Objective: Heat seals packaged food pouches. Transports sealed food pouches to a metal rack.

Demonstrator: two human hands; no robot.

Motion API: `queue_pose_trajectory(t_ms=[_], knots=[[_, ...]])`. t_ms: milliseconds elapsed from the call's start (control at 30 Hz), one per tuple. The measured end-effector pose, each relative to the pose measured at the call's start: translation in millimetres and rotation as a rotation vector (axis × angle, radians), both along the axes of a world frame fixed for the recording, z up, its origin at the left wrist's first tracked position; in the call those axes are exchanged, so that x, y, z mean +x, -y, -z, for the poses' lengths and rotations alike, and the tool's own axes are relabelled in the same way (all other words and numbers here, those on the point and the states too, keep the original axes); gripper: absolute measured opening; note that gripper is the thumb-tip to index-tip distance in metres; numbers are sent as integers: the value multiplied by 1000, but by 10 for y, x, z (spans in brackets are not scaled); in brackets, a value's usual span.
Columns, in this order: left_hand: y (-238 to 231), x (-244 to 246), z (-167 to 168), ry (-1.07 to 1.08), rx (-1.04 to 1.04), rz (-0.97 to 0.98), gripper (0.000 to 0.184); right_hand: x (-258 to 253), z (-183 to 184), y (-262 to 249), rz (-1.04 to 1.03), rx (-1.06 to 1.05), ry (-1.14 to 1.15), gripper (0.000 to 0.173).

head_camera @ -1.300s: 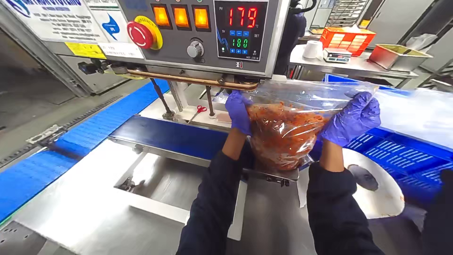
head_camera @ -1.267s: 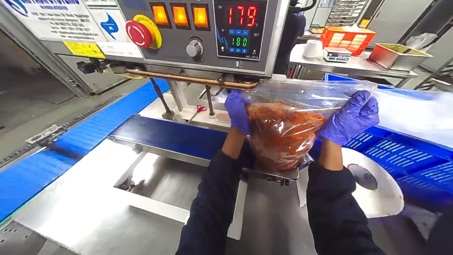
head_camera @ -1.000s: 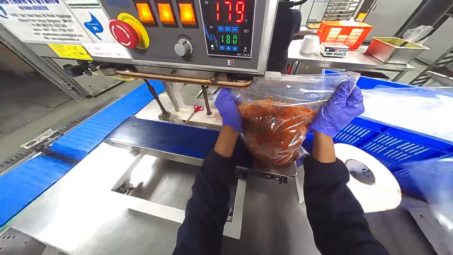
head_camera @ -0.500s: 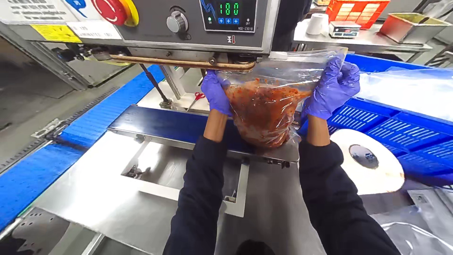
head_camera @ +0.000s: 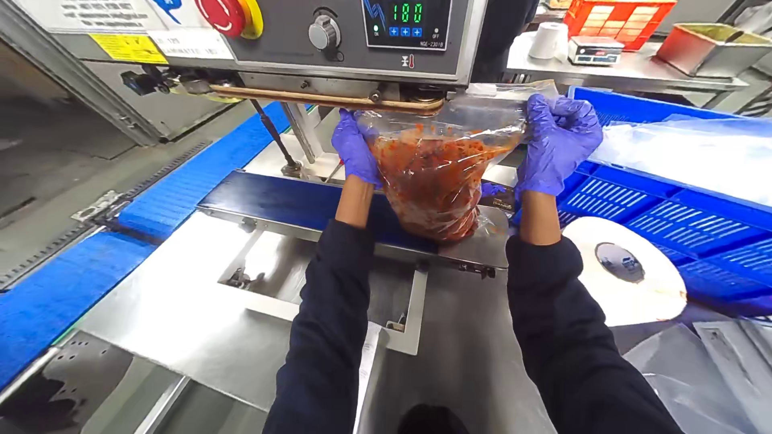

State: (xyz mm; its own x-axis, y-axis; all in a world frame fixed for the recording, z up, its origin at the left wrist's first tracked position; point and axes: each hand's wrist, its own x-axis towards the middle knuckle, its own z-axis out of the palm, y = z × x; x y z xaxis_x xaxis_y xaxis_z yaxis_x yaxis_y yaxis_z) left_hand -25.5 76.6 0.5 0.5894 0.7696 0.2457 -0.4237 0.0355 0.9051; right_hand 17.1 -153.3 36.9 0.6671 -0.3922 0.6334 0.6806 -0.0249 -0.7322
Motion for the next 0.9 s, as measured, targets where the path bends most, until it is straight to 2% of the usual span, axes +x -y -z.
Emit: queue_pose_trajectory(t_ms=[300, 500, 767, 900], knots=[[-185, -71, 24, -43, 99, -72, 51, -43, 16, -169, -36, -40, -44, 15], [-409, 112, -62, 60, -50, -109, 42, -71, -1, -260, -30, -121, -86, 17], [-599, 42, -43, 39, 0, -108, 43, -67, -84, -458, -53, -63, -123, 13], [-688, -16, -31, 57, 15, -68, 45, -123, 16, -487, -99, -138, -132, 13]])
